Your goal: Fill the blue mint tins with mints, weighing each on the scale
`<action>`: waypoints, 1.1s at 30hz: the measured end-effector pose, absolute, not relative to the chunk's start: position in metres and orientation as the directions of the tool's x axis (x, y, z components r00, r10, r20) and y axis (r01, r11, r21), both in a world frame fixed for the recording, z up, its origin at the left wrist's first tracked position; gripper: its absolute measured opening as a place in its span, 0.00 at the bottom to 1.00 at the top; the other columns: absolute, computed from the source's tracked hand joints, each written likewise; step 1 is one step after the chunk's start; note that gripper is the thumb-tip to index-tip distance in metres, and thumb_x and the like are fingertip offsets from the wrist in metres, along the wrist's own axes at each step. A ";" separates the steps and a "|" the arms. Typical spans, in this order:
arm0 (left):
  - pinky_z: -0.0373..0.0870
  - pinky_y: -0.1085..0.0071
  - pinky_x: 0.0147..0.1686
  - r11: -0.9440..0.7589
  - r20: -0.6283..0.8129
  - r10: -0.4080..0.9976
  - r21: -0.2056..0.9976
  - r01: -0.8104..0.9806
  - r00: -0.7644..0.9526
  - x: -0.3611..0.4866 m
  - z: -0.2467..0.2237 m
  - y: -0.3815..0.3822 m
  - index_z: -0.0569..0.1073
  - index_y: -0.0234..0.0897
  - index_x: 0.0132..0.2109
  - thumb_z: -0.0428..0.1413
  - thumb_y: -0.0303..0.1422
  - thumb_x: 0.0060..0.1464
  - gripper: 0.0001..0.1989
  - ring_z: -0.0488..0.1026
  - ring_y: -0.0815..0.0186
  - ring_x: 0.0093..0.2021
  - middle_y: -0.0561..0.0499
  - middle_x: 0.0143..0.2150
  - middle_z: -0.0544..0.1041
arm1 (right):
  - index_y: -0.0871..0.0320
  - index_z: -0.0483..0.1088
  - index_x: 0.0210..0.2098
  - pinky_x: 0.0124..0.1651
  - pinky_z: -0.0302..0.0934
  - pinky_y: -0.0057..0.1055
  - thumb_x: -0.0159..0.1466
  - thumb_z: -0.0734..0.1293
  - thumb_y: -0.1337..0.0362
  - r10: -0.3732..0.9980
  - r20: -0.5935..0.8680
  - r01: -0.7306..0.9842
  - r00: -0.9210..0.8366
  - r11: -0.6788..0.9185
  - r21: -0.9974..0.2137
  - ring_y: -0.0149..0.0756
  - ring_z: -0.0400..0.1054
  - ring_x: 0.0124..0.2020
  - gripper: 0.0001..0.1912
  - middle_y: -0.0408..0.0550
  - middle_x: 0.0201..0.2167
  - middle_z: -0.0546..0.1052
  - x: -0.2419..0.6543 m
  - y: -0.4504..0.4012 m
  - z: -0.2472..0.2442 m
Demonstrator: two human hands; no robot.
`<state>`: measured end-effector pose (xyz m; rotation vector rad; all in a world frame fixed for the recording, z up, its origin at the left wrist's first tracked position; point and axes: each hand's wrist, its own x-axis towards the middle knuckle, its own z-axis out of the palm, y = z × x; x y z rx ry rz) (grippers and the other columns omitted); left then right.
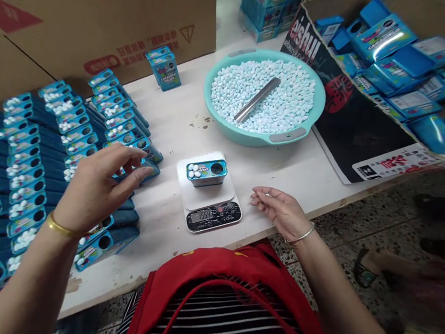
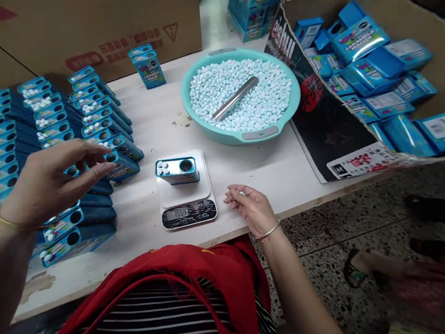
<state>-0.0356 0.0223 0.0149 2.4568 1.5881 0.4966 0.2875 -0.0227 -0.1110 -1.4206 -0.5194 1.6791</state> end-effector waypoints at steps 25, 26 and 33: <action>0.66 0.71 0.35 -0.594 0.015 0.759 0.426 0.682 0.651 0.005 -0.016 0.049 0.67 0.37 0.42 0.49 0.36 0.61 0.08 0.66 0.68 0.34 0.49 0.39 0.67 | 0.61 0.74 0.33 0.25 0.54 0.24 0.54 0.72 0.57 0.838 -0.491 -0.279 -0.238 -0.544 -0.792 0.23 0.61 0.21 0.14 0.43 0.24 0.74 0.240 -0.005 -0.079; 0.65 0.71 0.35 -0.594 0.014 0.754 0.439 0.674 0.656 0.005 -0.017 0.050 0.66 0.37 0.41 0.49 0.36 0.61 0.07 0.66 0.69 0.33 0.50 0.38 0.67 | 0.61 0.74 0.33 0.25 0.54 0.24 0.54 0.72 0.57 0.831 -0.495 -0.292 -0.253 -0.553 -0.780 0.22 0.61 0.21 0.14 0.42 0.23 0.74 0.239 -0.006 -0.079; 0.64 0.73 0.34 -0.631 0.119 0.716 0.530 0.566 0.688 0.010 -0.012 0.049 0.67 0.36 0.37 0.48 0.29 0.61 0.04 0.66 0.70 0.33 0.51 0.33 0.69 | 0.63 0.73 0.32 0.24 0.55 0.22 0.56 0.71 0.56 0.757 -0.512 -0.394 -0.405 -0.650 -0.649 0.23 0.64 0.23 0.14 0.45 0.27 0.73 0.224 -0.015 -0.076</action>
